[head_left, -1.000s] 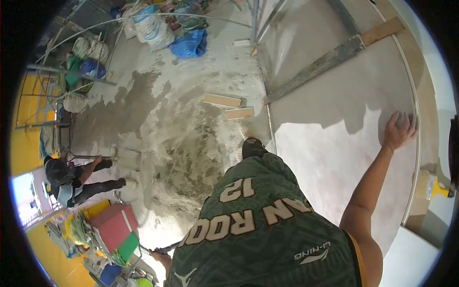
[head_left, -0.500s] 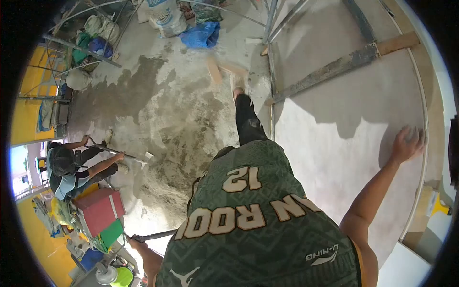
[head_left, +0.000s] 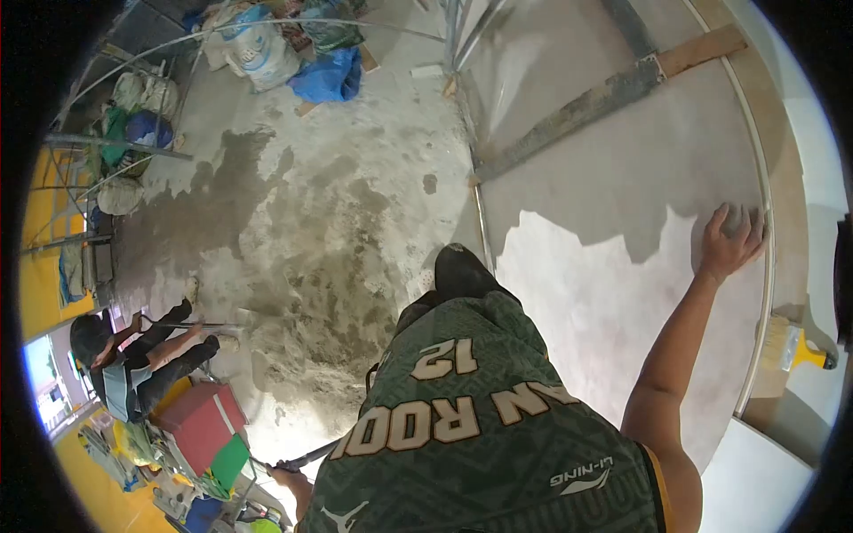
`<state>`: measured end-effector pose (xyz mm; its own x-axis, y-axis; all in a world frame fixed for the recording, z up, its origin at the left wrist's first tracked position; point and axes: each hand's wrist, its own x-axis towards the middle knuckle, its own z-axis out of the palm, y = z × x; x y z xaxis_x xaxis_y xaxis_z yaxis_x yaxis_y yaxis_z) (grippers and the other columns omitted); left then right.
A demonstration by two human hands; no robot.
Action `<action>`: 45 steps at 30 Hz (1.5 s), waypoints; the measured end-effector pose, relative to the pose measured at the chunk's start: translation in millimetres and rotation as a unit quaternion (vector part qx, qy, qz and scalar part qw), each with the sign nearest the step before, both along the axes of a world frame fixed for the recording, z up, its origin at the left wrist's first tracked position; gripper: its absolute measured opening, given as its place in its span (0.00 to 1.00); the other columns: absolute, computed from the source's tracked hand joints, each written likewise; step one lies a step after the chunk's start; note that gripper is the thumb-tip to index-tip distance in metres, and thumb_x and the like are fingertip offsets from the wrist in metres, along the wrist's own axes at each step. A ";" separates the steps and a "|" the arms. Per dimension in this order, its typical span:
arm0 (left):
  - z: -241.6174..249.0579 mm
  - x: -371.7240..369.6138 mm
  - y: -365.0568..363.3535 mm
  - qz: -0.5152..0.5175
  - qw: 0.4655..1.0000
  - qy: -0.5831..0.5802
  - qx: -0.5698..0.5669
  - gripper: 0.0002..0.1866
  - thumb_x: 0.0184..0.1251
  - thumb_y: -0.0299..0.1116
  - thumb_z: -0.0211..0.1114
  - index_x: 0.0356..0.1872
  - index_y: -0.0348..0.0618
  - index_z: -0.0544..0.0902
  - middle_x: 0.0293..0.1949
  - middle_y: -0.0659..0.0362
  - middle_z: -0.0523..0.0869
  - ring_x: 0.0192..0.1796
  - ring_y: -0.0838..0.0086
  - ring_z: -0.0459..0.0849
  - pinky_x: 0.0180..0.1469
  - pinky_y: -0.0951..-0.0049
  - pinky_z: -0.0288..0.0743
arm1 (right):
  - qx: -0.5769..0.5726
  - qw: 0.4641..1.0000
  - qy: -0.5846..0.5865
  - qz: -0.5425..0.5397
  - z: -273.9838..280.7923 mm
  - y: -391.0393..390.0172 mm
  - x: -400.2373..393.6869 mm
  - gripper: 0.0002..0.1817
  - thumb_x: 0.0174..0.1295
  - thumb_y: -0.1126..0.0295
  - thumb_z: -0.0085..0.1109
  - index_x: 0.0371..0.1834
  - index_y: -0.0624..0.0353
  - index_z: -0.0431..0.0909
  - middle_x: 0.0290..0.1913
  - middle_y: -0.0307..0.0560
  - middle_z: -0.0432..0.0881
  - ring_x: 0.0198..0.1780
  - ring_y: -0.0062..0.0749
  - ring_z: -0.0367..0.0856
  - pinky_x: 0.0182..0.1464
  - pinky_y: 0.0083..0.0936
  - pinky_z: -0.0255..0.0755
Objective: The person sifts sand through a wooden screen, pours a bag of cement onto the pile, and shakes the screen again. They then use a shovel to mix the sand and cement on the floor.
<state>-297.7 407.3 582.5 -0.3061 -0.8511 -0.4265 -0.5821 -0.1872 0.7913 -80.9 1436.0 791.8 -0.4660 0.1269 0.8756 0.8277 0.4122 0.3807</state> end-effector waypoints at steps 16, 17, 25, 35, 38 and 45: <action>-9.1 -15.4 -6.4 -0.040 0.998 -0.043 0.009 0.17 0.74 0.55 0.53 0.47 0.55 0.77 0.30 0.66 0.79 0.31 0.75 0.78 0.40 0.69 0.75 | 0.001 0.999 -0.054 -0.010 -25.3 21.3 11.6 0.20 0.52 0.51 0.72 0.43 0.49 0.83 0.56 0.43 0.80 0.60 0.44 0.76 0.61 0.54 0.65; -16.3 -14.3 -17.2 -0.030 0.998 -0.037 0.028 0.17 0.74 0.53 0.53 0.52 0.56 0.77 0.31 0.66 0.80 0.31 0.76 0.78 0.38 0.69 0.76 | 0.009 0.998 -0.053 -0.028 -26.0 20.7 10.9 0.20 0.53 0.51 0.72 0.43 0.49 0.83 0.56 0.44 0.81 0.60 0.45 0.76 0.61 0.53 0.66; -25.7 -7.8 -28.5 -0.179 0.976 -0.043 -0.118 0.14 0.73 0.50 0.55 0.52 0.58 0.76 0.27 0.68 0.75 0.28 0.77 0.74 0.34 0.72 0.73 | 0.007 0.998 -0.058 -0.010 -17.8 13.6 8.3 0.19 0.53 0.51 0.71 0.42 0.49 0.82 0.57 0.47 0.80 0.60 0.48 0.75 0.58 0.51 0.69; -10.1 -20.0 11.8 -0.065 0.997 -0.012 -0.028 0.17 0.69 0.54 0.59 0.40 0.52 0.78 0.28 0.64 0.80 0.30 0.73 0.78 0.37 0.67 0.76 | -0.009 0.998 -0.051 -0.019 -18.1 13.1 13.0 0.20 0.52 0.53 0.72 0.43 0.50 0.82 0.56 0.49 0.80 0.60 0.48 0.75 0.61 0.50 0.69; -20.2 -17.6 -2.9 -0.141 0.981 -0.052 -0.121 0.18 0.68 0.53 0.61 0.37 0.48 0.77 0.27 0.63 0.79 0.29 0.72 0.78 0.37 0.66 0.77 | -0.028 0.998 -0.038 -0.034 -22.1 14.9 9.4 0.22 0.52 0.51 0.72 0.45 0.50 0.81 0.57 0.48 0.78 0.62 0.47 0.73 0.64 0.52 0.65; -15.6 -7.1 -10.4 -0.089 0.994 -0.024 -0.066 0.16 0.71 0.51 0.59 0.38 0.49 0.76 0.28 0.65 0.77 0.26 0.74 0.76 0.34 0.71 0.75 | -0.047 0.994 -0.045 -0.084 -24.3 6.4 5.4 0.26 0.53 0.46 0.69 0.48 0.51 0.82 0.60 0.50 0.75 0.66 0.47 0.68 0.69 0.55 0.57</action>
<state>-304.8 396.9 566.9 -0.4384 -0.8353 -0.3317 -0.6340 0.0258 0.7729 -75.5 1442.4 767.5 -0.5063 0.2890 0.8125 0.8528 0.3074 0.4221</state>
